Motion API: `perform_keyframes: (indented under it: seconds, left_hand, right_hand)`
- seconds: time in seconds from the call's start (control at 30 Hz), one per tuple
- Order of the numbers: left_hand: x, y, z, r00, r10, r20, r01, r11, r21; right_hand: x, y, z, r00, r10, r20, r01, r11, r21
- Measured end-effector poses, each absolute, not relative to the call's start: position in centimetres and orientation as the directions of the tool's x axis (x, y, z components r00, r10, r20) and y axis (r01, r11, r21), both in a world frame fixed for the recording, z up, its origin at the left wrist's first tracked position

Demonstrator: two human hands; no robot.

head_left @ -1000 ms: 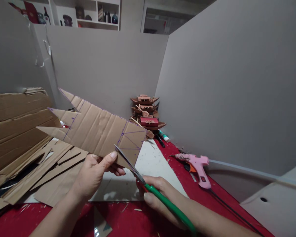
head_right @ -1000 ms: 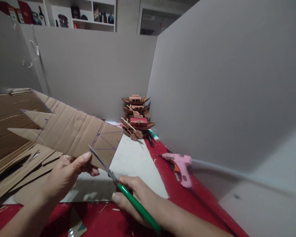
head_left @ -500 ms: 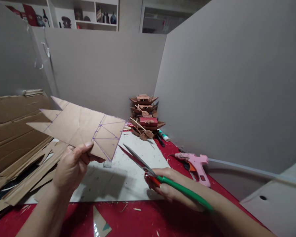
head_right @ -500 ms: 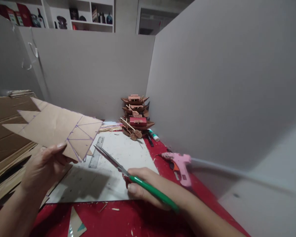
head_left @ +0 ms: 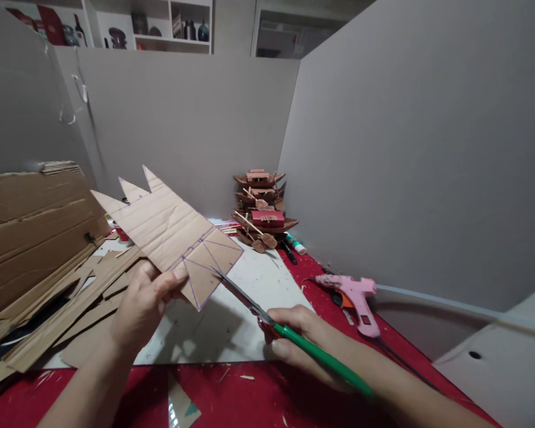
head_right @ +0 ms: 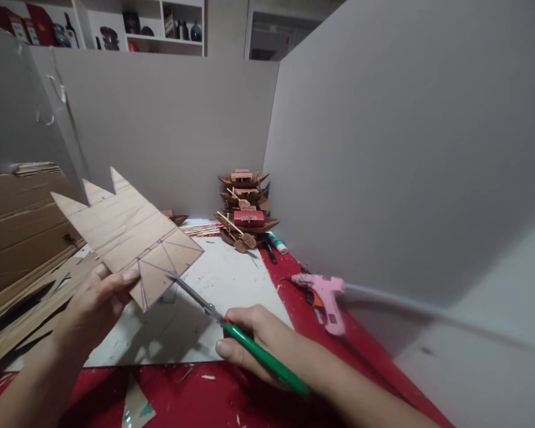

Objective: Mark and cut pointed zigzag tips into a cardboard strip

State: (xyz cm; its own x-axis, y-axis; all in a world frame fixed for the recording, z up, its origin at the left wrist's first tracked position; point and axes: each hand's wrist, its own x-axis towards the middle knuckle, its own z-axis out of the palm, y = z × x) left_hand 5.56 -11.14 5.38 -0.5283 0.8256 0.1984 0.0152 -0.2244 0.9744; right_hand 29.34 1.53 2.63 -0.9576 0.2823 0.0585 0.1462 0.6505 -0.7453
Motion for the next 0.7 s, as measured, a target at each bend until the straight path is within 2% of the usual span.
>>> perform_keyframes:
  seconds: [0.13, 0.3, 0.43, 0.7]
  left_hand:
    - [6.8, -10.7, 5.3, -0.416, 0.891, 0.182, -0.113, -0.25, 0.962]
    - [7.3, -10.9, 5.2, -0.418, 0.905, 0.08, -0.188, -0.172, 0.967]
    - [7.3, -10.9, 5.4, -0.433, 0.894, 0.113, -0.181, -0.209, 0.961]
    - [7.3, -10.7, 5.2, -0.423, 0.889, 0.173, -0.125, -0.247, 0.961]
  right_hand:
    - [29.0, 1.1, 2.2, -0.941, 0.328, 0.087, 0.179, 0.699, -0.693]
    - [29.1, 1.3, 2.4, -0.961, 0.251, 0.113, 0.101, 0.704, -0.703]
    - [29.4, 1.5, 2.5, -0.976, 0.194, 0.097, 0.063, 0.681, -0.73]
    - [29.1, 1.5, 2.3, -0.973, 0.217, 0.083, 0.092, 0.687, -0.721]
